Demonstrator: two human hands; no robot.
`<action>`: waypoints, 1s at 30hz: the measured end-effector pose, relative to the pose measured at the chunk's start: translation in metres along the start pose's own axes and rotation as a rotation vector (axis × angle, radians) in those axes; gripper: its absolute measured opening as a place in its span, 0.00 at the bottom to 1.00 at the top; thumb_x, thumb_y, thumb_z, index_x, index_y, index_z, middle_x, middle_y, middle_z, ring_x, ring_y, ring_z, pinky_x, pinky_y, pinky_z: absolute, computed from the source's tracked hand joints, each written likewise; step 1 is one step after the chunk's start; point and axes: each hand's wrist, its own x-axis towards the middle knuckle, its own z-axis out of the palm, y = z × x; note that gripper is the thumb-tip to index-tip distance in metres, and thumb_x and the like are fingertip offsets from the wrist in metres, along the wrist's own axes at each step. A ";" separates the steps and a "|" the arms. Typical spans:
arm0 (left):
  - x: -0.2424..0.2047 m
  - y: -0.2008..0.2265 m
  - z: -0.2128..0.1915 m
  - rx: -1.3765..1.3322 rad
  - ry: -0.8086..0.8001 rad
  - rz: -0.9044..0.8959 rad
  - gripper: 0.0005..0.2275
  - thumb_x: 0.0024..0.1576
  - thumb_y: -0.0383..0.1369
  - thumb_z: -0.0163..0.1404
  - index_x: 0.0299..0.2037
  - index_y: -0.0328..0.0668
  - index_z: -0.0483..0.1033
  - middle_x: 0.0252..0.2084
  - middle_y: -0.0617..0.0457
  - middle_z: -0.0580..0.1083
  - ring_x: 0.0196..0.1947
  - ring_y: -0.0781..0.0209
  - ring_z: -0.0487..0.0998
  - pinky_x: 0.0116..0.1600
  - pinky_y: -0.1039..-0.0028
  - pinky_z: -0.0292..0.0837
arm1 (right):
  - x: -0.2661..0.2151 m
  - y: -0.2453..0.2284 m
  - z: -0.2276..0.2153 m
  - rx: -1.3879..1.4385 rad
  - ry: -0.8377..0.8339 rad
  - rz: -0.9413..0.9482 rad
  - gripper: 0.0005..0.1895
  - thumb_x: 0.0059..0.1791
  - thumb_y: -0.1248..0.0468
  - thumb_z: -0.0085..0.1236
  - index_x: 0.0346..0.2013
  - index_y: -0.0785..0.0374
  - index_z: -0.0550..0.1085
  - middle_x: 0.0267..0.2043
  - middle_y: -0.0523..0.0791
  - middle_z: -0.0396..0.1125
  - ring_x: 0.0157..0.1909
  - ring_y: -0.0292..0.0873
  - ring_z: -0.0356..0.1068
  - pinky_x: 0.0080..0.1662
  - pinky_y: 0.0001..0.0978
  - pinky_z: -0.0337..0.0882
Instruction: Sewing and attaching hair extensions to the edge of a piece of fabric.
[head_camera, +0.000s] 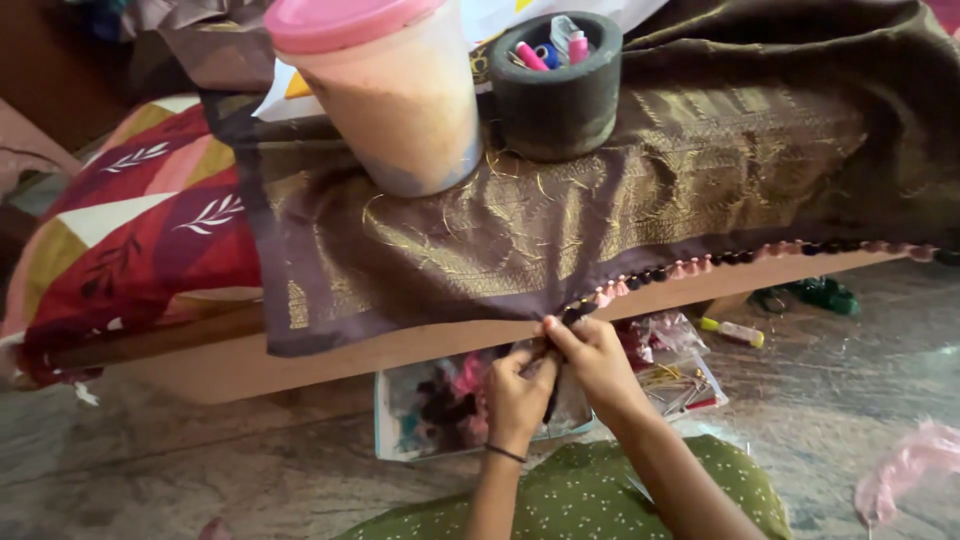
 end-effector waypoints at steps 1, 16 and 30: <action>0.002 0.008 -0.002 0.001 0.003 0.002 0.09 0.59 0.30 0.54 0.44 0.32 0.82 0.35 0.51 0.81 0.34 0.70 0.77 0.40 0.78 0.72 | -0.010 -0.007 0.004 0.001 -0.003 -0.002 0.21 0.59 0.58 0.59 0.33 0.78 0.78 0.28 0.45 0.65 0.29 0.37 0.58 0.32 0.35 0.57; 0.020 0.006 0.011 -0.256 -0.044 0.049 0.10 0.59 0.32 0.56 0.39 0.29 0.84 0.29 0.56 0.79 0.31 0.74 0.73 0.38 0.79 0.69 | -0.010 -0.013 -0.020 -0.044 -0.099 -0.008 0.10 0.52 0.65 0.53 0.44 0.64 0.79 0.36 0.41 0.77 0.37 0.33 0.71 0.41 0.26 0.72; 0.029 -0.014 0.004 -0.120 0.097 0.228 0.12 0.60 0.34 0.55 0.43 0.29 0.84 0.28 0.60 0.78 0.28 0.75 0.73 0.34 0.79 0.68 | -0.088 -0.163 0.028 -0.743 0.324 -0.934 0.07 0.48 0.66 0.61 0.40 0.60 0.81 0.27 0.48 0.75 0.25 0.40 0.74 0.27 0.33 0.71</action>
